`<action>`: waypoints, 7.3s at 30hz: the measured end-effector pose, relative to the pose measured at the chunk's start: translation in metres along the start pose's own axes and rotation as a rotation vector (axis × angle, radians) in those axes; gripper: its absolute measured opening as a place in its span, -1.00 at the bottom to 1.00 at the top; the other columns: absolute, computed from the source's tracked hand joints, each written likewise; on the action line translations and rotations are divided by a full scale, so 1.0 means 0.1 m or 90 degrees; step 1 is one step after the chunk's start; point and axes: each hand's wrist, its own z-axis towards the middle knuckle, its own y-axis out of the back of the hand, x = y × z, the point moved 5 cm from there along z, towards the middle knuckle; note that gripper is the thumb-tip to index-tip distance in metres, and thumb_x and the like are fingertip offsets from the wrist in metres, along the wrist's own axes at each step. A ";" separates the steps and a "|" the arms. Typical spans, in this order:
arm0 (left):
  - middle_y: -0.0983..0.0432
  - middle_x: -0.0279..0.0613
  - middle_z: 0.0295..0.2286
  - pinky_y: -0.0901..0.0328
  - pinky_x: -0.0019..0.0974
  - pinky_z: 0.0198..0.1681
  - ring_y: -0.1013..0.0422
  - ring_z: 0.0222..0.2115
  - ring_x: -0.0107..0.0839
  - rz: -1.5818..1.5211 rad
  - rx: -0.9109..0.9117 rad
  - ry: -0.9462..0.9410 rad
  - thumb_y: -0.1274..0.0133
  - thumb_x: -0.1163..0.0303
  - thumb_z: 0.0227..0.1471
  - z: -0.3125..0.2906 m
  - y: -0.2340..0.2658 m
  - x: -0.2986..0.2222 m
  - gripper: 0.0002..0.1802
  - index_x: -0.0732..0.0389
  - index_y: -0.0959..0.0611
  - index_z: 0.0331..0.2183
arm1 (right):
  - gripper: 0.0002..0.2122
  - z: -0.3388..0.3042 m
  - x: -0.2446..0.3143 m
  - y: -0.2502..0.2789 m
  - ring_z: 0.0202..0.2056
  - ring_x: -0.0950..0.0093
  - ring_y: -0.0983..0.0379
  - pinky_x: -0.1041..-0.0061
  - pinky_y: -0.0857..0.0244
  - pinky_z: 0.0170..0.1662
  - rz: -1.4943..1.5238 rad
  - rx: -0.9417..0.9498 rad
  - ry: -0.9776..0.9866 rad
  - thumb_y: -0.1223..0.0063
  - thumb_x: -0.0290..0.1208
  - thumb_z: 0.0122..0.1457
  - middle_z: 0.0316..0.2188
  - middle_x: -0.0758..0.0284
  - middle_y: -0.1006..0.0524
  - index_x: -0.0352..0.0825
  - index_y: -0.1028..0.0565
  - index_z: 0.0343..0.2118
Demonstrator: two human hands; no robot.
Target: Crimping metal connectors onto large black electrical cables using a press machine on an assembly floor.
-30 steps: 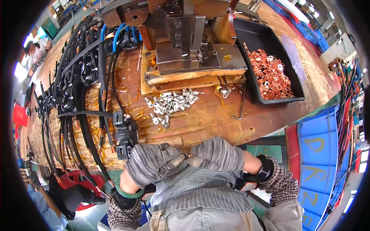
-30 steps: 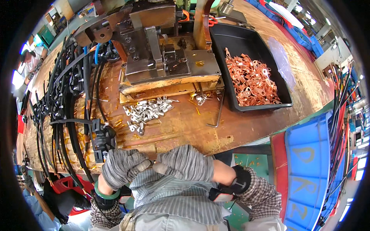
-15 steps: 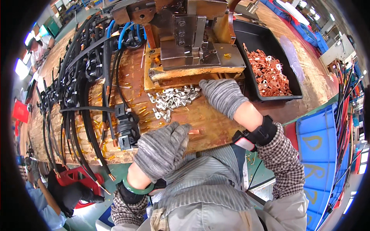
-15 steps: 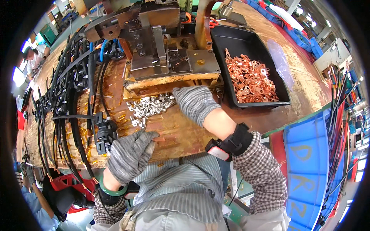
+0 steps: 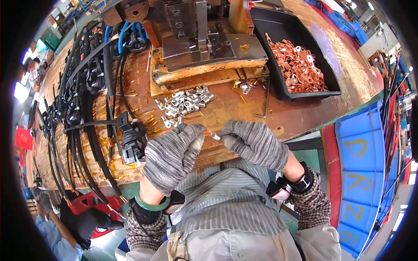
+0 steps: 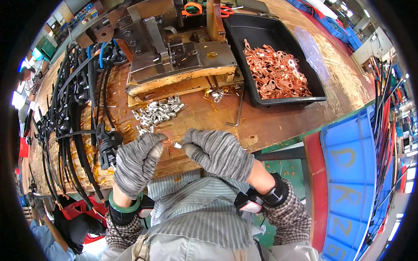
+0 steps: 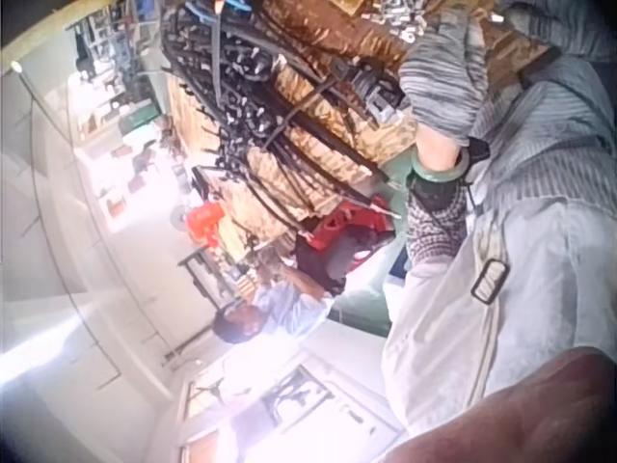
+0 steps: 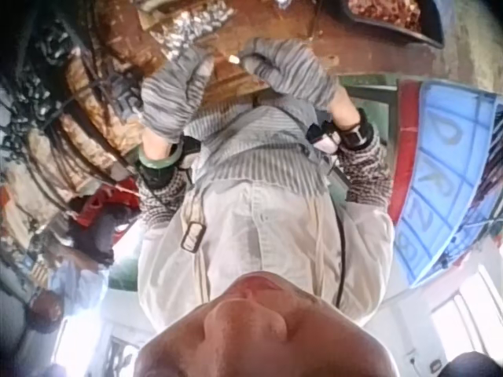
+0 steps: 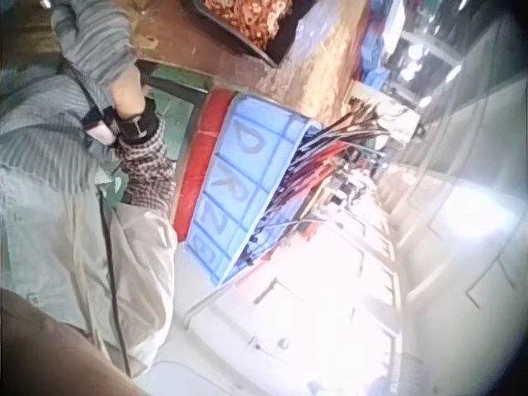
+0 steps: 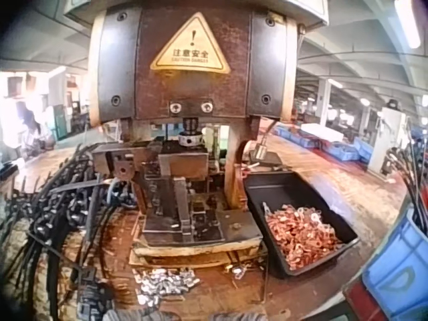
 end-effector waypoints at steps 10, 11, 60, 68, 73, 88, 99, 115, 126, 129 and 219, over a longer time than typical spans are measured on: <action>-0.50 -0.08 -0.45 -0.34 -0.22 -0.43 -0.44 -0.46 -0.14 -0.002 -0.019 -0.028 0.00 0.33 -0.03 -0.05 -0.01 0.00 -0.78 0.11 -0.57 -0.27 | -0.81 0.01 -0.02 -0.03 -0.45 0.28 -0.45 0.41 -0.32 -0.36 0.160 -0.002 -0.080 0.05 -0.40 0.08 -0.54 0.16 -0.46 -0.41 -0.41 -0.30; -0.50 -0.08 -0.46 -0.34 -0.22 -0.43 -0.45 -0.46 -0.15 -0.008 -0.016 -0.025 0.00 0.33 -0.03 -0.04 -0.02 -0.01 -0.78 0.11 -0.58 -0.27 | -0.82 -0.01 -0.06 -0.05 -0.46 0.37 -0.47 0.46 -0.33 -0.36 0.262 0.003 -0.132 0.06 -0.42 0.10 -0.54 0.20 -0.48 -0.42 -0.40 -0.29; -0.50 -0.06 -0.46 -0.32 -0.22 -0.51 -0.44 -0.54 -0.15 0.133 -0.006 -0.075 -0.12 0.14 -0.18 -0.12 -0.11 -0.06 -0.53 0.17 -0.53 -0.19 | -0.86 -0.11 -0.10 -0.29 -0.54 0.64 -0.41 0.66 -0.31 -0.48 0.685 -0.080 -0.314 0.05 -0.43 0.13 -0.50 0.36 -0.45 -0.40 -0.42 -0.33; -0.41 -0.22 -0.63 -0.19 -0.23 -0.66 -0.36 -0.65 -0.27 0.209 0.008 -0.129 -0.05 0.13 -0.11 -0.15 -0.22 -0.11 -0.70 0.17 -0.55 -0.42 | -0.81 -0.07 -0.08 -0.30 -0.72 0.67 -0.33 0.69 -0.20 -0.65 0.633 0.067 -0.355 0.00 -0.34 0.09 -0.69 0.37 -0.43 -0.40 -0.43 -0.44; -0.37 -0.25 -0.67 -0.16 -0.23 -0.69 -0.33 -0.69 -0.28 0.256 0.035 -0.136 -0.03 0.13 -0.10 -0.16 -0.19 -0.15 -0.72 0.16 -0.54 -0.50 | -0.80 -0.01 -0.03 -0.28 -0.75 0.67 -0.30 0.70 -0.17 -0.68 0.571 0.063 -0.357 0.00 -0.34 0.08 -0.71 0.38 -0.42 -0.41 -0.43 -0.46; -0.38 -0.25 -0.44 -0.22 -0.39 -0.29 -0.29 -0.42 -0.47 -0.162 -0.306 0.337 -0.03 0.14 -0.03 -0.83 0.74 0.86 -0.60 0.31 -0.48 -0.30 | -0.84 -0.07 -0.09 -0.35 -0.69 0.70 -0.33 0.72 -0.20 -0.61 0.570 0.007 -0.280 0.03 -0.37 0.12 -0.70 0.44 -0.39 -0.37 -0.43 -0.47; -0.47 -0.29 -0.33 -0.31 -0.42 -0.21 -0.40 -0.30 -0.47 -0.487 -0.065 0.421 -0.28 0.39 -0.30 -0.76 0.34 0.95 -0.45 0.27 -0.47 -0.18 | -0.86 -0.20 -0.03 -0.38 -0.68 0.74 -0.24 0.69 -0.13 -0.59 0.487 -0.009 -0.276 -0.04 -0.37 0.08 -0.74 0.48 -0.35 -0.34 -0.43 -0.48; -0.22 -0.14 -0.01 -0.18 -0.13 0.04 -0.23 -0.01 -0.22 -0.521 -0.485 -0.008 -0.25 0.34 -0.25 -0.32 0.75 0.55 -0.17 0.12 -0.22 0.06 | -0.83 0.08 0.06 -0.05 -0.70 0.67 -0.32 0.71 -0.20 -0.62 0.816 -0.099 -0.223 -0.01 -0.35 0.11 -0.69 0.45 -0.39 -0.37 -0.42 -0.41; -0.43 -0.27 -0.31 -0.33 -0.36 -0.23 -0.38 -0.31 -0.43 -0.107 -0.438 -0.049 -0.28 0.37 -0.28 0.28 1.06 0.45 -0.39 0.21 -0.40 -0.13 | -0.83 0.69 -0.11 0.62 -0.68 0.69 -0.31 0.71 -0.21 -0.62 0.535 -0.091 -0.071 0.08 -0.38 0.14 -0.67 0.40 -0.43 -0.39 -0.45 -0.42; -0.42 -0.27 -0.30 -0.33 -0.35 -0.22 -0.37 -0.31 -0.44 -0.159 -0.465 -0.080 -0.27 0.35 -0.26 0.44 1.10 0.62 -0.42 0.21 -0.42 -0.14 | -0.84 0.85 -0.12 0.67 -0.72 0.70 -0.26 0.69 -0.15 -0.65 0.502 -0.081 -0.064 0.06 -0.38 0.13 -0.73 0.44 -0.38 -0.37 -0.46 -0.45; -0.37 -0.29 -0.34 -0.27 -0.40 -0.32 -0.32 -0.40 -0.45 -0.364 -0.508 0.128 -0.26 0.32 -0.32 -0.48 0.80 0.20 -0.33 0.21 -0.38 -0.10 | -0.76 -0.02 0.45 -0.08 -0.52 0.34 -0.42 0.38 -0.30 -0.55 -0.339 -0.247 0.136 0.13 -0.24 0.08 -0.54 0.27 -0.45 -0.28 -0.42 -0.30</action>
